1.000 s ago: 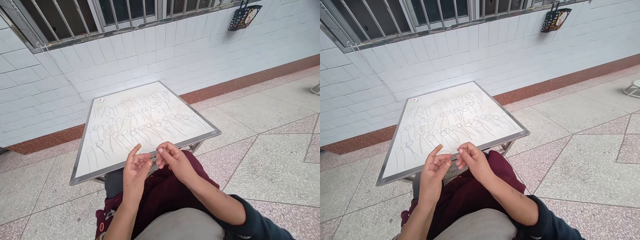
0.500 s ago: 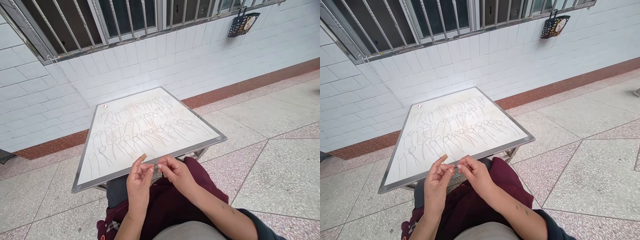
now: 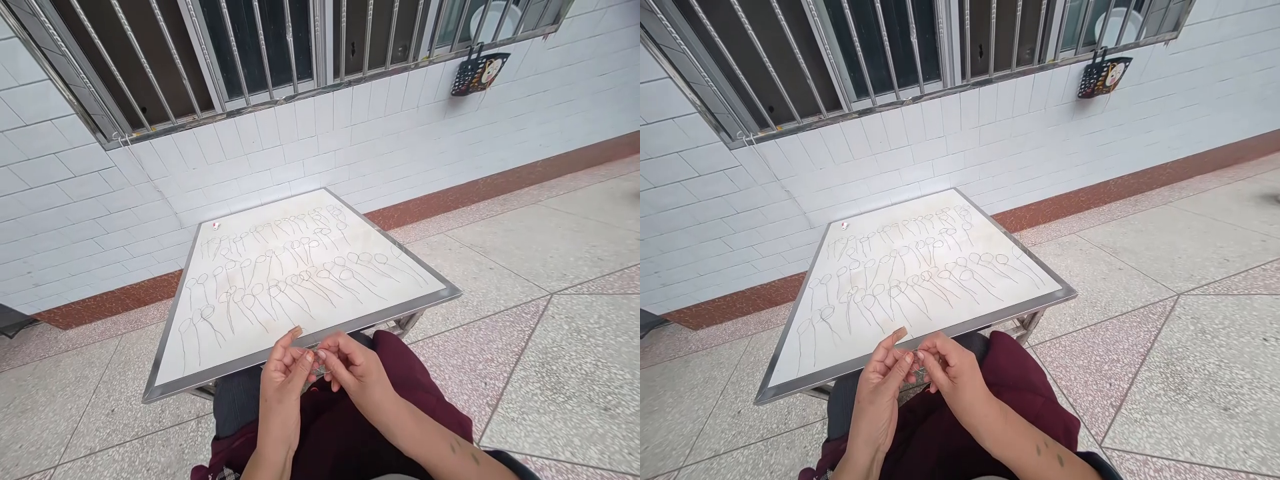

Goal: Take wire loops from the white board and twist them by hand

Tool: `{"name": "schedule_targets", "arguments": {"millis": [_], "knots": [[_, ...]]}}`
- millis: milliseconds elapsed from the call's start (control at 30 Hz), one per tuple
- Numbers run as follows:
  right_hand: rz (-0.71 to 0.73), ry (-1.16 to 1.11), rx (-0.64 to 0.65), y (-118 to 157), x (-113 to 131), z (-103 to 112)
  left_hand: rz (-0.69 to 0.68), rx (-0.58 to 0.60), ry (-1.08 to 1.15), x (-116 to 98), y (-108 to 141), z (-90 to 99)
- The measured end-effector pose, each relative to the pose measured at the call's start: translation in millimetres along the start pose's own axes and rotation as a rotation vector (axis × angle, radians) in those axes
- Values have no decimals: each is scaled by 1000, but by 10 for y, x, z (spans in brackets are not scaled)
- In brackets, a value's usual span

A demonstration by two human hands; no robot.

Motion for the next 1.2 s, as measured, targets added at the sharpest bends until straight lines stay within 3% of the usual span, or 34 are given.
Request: {"name": "schedule_targets", "arguments": {"millis": [367,500,700,1000,1200], "knots": [[227,346,-16,12,190,22,-45,-55,31,70,1,27],[209,289,-57,0,163,51,-70,-84,46,51,11,42],[15,32,-30,26,2,36,-130,-103,28,-39,51,31],[178,281,70,23,380,37,-226,-119,-203,-217,111,64],[125,243,68,45,332,38,-264,-102,-207,-201,130,28]]}}
Point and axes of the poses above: each hand's wrist, its own y-axis away from the middle knuckle, its own z-axis out of the back of the hand, x = y × z, the point moved 9 cm from there along -y, towards the middle knuckle, and after that the axes turned 14 degrees about -y, right-handed, at the moved point
